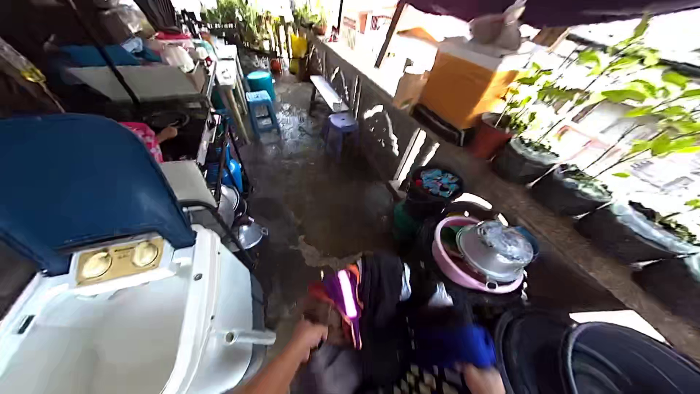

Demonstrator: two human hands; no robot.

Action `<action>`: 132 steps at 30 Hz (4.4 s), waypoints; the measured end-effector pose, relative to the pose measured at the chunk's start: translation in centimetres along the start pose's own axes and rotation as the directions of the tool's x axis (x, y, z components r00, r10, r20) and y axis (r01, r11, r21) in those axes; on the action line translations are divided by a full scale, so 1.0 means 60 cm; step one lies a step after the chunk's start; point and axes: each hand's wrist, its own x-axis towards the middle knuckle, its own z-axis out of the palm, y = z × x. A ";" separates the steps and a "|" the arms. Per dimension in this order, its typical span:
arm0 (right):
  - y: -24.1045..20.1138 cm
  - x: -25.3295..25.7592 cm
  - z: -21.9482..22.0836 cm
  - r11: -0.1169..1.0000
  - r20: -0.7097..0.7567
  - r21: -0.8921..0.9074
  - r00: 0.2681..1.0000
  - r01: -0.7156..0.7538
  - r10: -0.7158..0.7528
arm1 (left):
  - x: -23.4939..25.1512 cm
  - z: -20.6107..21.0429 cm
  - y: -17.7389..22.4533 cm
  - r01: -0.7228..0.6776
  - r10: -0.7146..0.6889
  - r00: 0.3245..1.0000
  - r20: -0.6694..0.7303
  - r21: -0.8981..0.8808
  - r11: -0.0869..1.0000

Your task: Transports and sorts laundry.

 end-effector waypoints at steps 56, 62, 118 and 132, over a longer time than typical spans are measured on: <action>-2.115 1.405 0.419 0.948 0.171 -0.007 0.934 0.319 -0.313 | 1.156 -0.837 1.677 0.048 -0.122 0.986 -0.110 -0.519 0.853; -2.325 1.499 0.498 0.951 0.155 -0.042 0.942 0.307 -0.298 | 1.290 -0.981 1.840 0.061 -0.103 0.992 -0.072 -0.444 0.894; -3.803 2.410 1.010 0.968 -0.035 0.194 0.986 -0.156 0.166 | 2.628 -1.805 3.460 -0.058 0.062 0.995 0.080 -0.041 0.997; -3.818 2.386 1.104 0.855 -0.157 0.344 0.874 -0.388 0.460 | 2.798 -1.796 3.615 -0.079 0.021 0.951 0.307 0.177 0.981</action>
